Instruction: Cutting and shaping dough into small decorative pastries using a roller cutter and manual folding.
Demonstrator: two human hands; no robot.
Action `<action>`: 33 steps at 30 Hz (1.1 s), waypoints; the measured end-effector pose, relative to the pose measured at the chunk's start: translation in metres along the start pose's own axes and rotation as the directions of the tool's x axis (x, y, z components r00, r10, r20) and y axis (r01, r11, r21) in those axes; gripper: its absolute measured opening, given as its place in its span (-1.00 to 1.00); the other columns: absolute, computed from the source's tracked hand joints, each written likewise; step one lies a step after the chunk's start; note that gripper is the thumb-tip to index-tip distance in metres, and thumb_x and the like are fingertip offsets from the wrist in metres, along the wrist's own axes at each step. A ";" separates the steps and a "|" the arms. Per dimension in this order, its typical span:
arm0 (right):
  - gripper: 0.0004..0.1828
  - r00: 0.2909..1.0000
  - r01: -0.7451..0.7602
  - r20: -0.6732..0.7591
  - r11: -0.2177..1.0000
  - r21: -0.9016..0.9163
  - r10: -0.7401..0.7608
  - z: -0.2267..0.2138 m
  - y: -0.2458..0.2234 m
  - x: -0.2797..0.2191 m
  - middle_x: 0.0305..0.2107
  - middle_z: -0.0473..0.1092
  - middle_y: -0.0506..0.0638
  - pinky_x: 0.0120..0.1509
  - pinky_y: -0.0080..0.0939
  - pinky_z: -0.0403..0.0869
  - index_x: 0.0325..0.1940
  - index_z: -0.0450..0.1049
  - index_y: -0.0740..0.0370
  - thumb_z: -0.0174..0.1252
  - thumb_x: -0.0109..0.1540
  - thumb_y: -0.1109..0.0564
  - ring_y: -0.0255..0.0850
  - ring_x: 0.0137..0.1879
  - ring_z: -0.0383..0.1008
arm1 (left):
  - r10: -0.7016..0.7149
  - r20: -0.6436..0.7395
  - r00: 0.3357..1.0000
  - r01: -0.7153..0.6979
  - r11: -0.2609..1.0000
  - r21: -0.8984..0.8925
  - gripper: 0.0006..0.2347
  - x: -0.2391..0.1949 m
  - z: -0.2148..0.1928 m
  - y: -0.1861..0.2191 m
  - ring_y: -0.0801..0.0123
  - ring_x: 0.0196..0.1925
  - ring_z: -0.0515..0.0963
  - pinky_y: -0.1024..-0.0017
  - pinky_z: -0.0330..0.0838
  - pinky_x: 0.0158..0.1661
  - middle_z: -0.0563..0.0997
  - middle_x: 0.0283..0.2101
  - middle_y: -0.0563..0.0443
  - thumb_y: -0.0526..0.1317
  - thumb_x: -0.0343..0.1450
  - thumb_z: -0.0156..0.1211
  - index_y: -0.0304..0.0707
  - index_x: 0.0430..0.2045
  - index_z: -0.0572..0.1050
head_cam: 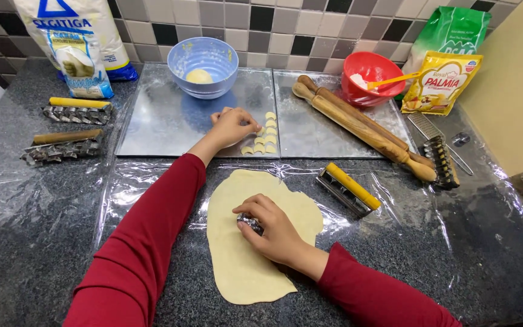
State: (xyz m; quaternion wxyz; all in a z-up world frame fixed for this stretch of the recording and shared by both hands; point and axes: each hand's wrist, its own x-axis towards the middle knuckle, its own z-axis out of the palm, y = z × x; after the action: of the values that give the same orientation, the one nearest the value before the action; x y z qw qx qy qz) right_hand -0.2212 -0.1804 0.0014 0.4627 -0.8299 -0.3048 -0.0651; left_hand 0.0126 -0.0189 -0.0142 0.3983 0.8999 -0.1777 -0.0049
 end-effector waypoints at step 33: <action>-0.88 0.998 0.059 0.004 0.998 -0.007 -0.059 0.000 0.001 -0.001 -0.32 0.47 0.03 -0.05 -0.07 0.51 -0.15 0.54 0.17 0.20 0.24 0.17 0.01 -0.15 0.51 | 0.184 -0.139 0.973 -0.143 0.955 0.261 -0.93 0.003 0.008 -0.018 0.24 0.21 0.29 -0.12 -0.15 0.20 0.53 -0.01 0.28 -0.04 0.35 0.33 0.31 -0.35 0.63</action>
State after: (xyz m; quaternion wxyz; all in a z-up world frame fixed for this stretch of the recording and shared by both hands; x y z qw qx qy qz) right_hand -0.2216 -0.1813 -0.0004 0.4571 -0.8223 -0.3298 -0.0784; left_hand 0.0198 -0.0149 -0.0323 0.2941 0.9224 -0.2179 0.1235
